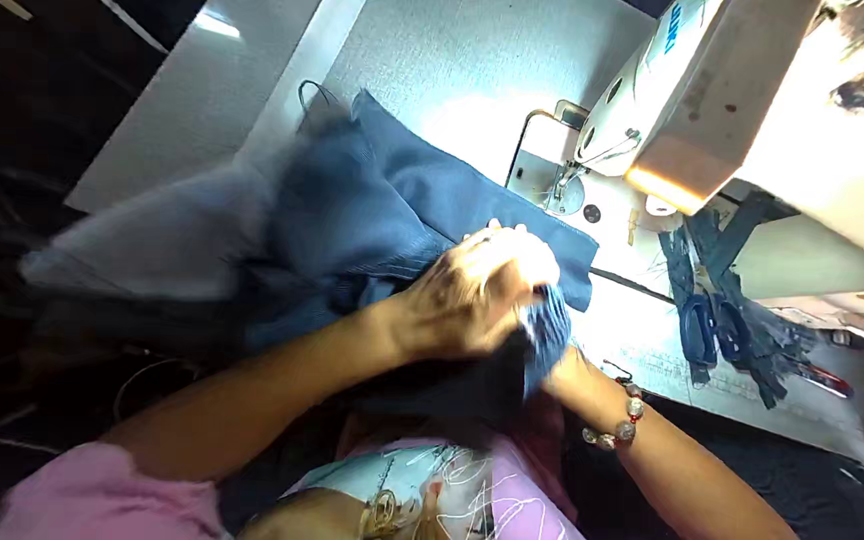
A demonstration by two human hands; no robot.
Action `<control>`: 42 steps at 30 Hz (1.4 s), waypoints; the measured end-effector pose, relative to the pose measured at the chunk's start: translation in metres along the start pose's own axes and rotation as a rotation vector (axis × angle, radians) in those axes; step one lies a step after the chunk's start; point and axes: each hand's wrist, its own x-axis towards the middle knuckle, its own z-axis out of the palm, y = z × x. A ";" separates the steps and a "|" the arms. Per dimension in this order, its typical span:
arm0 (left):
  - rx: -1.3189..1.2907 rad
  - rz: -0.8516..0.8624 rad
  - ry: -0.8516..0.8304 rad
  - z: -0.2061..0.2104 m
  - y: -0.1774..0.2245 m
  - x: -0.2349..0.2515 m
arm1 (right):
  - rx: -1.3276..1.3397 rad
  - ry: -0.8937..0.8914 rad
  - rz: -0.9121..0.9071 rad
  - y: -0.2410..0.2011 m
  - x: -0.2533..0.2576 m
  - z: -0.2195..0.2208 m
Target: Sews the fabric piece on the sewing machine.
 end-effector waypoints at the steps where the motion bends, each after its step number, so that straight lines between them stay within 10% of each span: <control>1: -0.031 -0.115 -0.011 0.019 -0.012 -0.004 | 0.086 0.148 -0.090 0.021 0.003 0.008; 4: 0.006 -0.340 -0.109 0.041 -0.023 -0.003 | 0.046 0.454 -0.258 0.071 0.004 0.005; 21: 0.200 -0.380 -0.406 0.045 -0.077 0.053 | -0.255 0.509 -0.016 0.116 0.047 -0.049; 28: -0.075 -0.190 -0.202 0.026 -0.078 0.056 | -0.573 0.680 -0.470 0.096 0.004 -0.022; 35: 0.130 -0.220 -0.474 -0.026 -0.076 0.084 | -0.342 0.676 -0.556 0.072 -0.017 0.007; 42: 0.151 -0.349 -0.494 0.011 -0.077 0.087 | -0.168 0.601 -0.451 0.072 -0.035 0.041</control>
